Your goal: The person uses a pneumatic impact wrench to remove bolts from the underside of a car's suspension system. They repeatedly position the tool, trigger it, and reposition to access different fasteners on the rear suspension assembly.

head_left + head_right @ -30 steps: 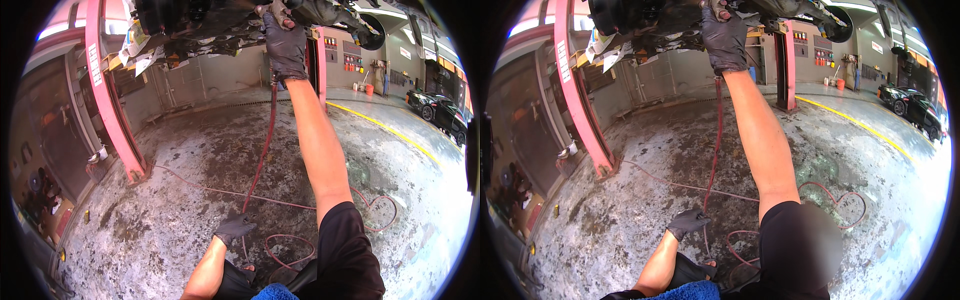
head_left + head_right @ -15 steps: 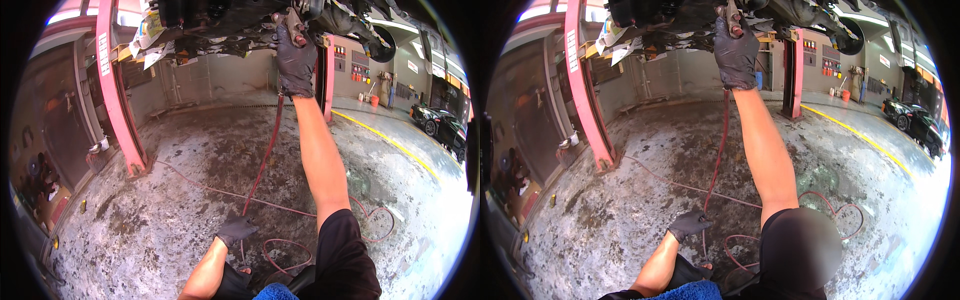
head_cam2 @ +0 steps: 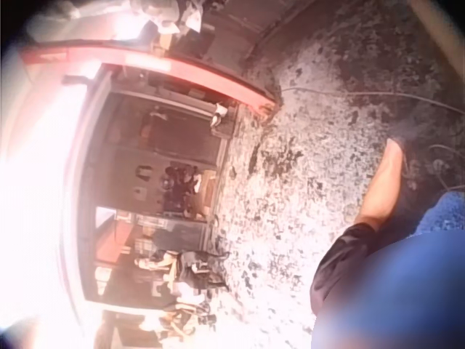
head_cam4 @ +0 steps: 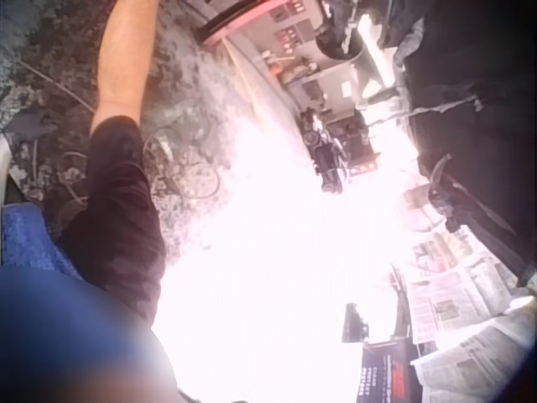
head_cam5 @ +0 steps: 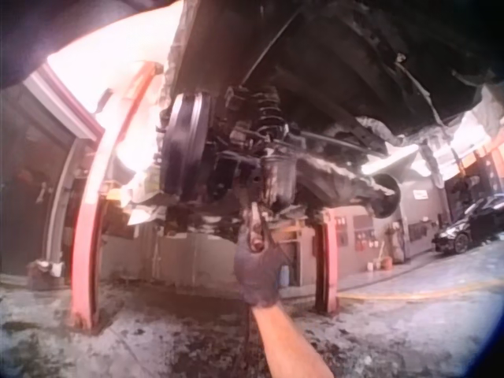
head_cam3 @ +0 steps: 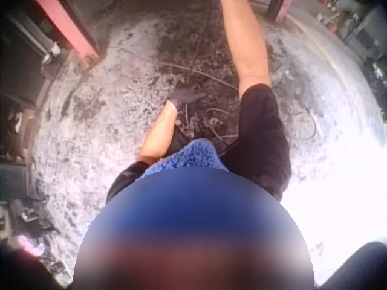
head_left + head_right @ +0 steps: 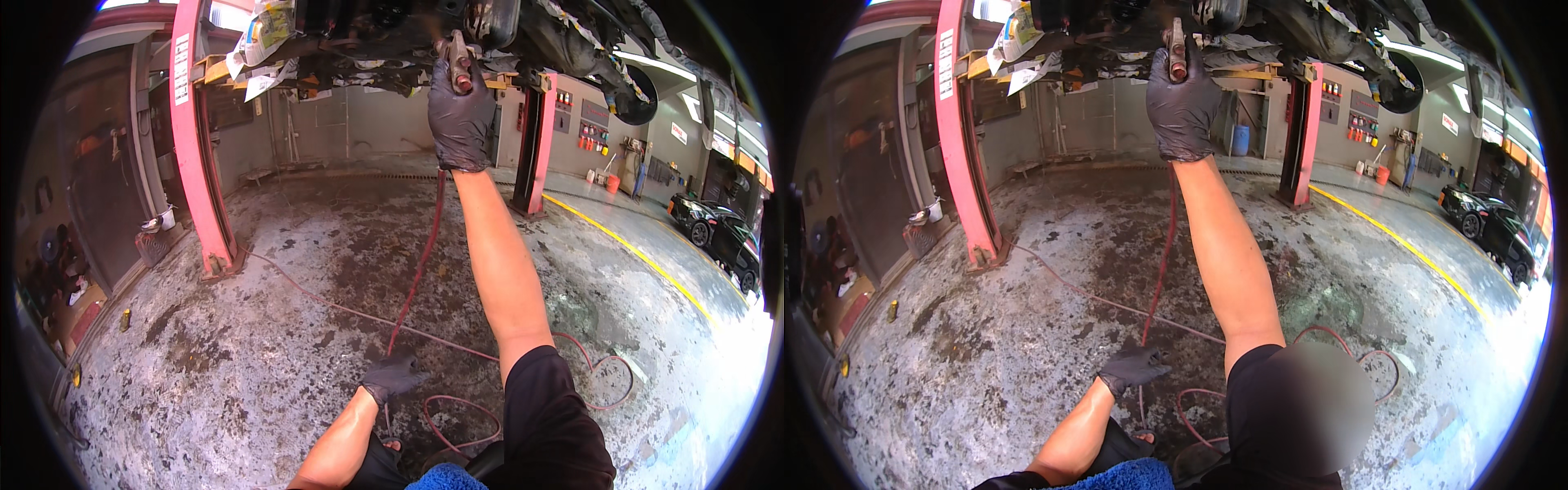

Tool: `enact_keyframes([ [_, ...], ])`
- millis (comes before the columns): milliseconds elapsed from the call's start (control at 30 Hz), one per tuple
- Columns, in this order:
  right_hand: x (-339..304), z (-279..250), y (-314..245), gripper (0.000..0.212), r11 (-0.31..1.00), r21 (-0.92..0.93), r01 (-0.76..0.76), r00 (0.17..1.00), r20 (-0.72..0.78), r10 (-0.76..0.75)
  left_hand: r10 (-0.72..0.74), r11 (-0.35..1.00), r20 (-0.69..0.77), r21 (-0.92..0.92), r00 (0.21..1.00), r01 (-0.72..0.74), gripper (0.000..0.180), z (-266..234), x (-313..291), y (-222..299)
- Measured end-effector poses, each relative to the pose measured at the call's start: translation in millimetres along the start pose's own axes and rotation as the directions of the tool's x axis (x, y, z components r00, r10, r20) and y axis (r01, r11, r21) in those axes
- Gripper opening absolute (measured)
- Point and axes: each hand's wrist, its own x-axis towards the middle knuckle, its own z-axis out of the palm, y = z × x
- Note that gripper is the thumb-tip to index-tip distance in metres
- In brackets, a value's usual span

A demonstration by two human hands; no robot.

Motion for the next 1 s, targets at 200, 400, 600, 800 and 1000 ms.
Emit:
enact_keyframes([
  [200,1,4,7,0.044,0.999,-0.036,0.006,1.0,0.031,-0.005,-0.012,1.0,0.041,0.009,0.999,0.012,0.067,1,4,-5],
  [400,13,-19,-10,0.039,0.997,0.063,0.033,0.999,-0.015,-0.032,-0.006,1.0,0.04,0.014,0.999,0.006,0.066,4,3,-11],
  [600,7,-31,-2,0.034,0.932,0.36,-0.042,0.999,0.003,0.044,-0.027,0.999,0.092,0.04,0.995,0.024,0.068,0,-1,-2],
  [800,-18,-38,22,0.026,0.941,0.31,-0.133,0.991,0.044,0.126,-0.047,0.999,0.069,0.018,0.997,0.046,0.068,-6,-11,6],
  [1000,-24,-53,41,0.025,0.965,0.199,-0.168,0.986,0.011,0.169,-0.019,1.0,0.046,0.026,0.999,0.018,0.069,-6,-14,0],
])
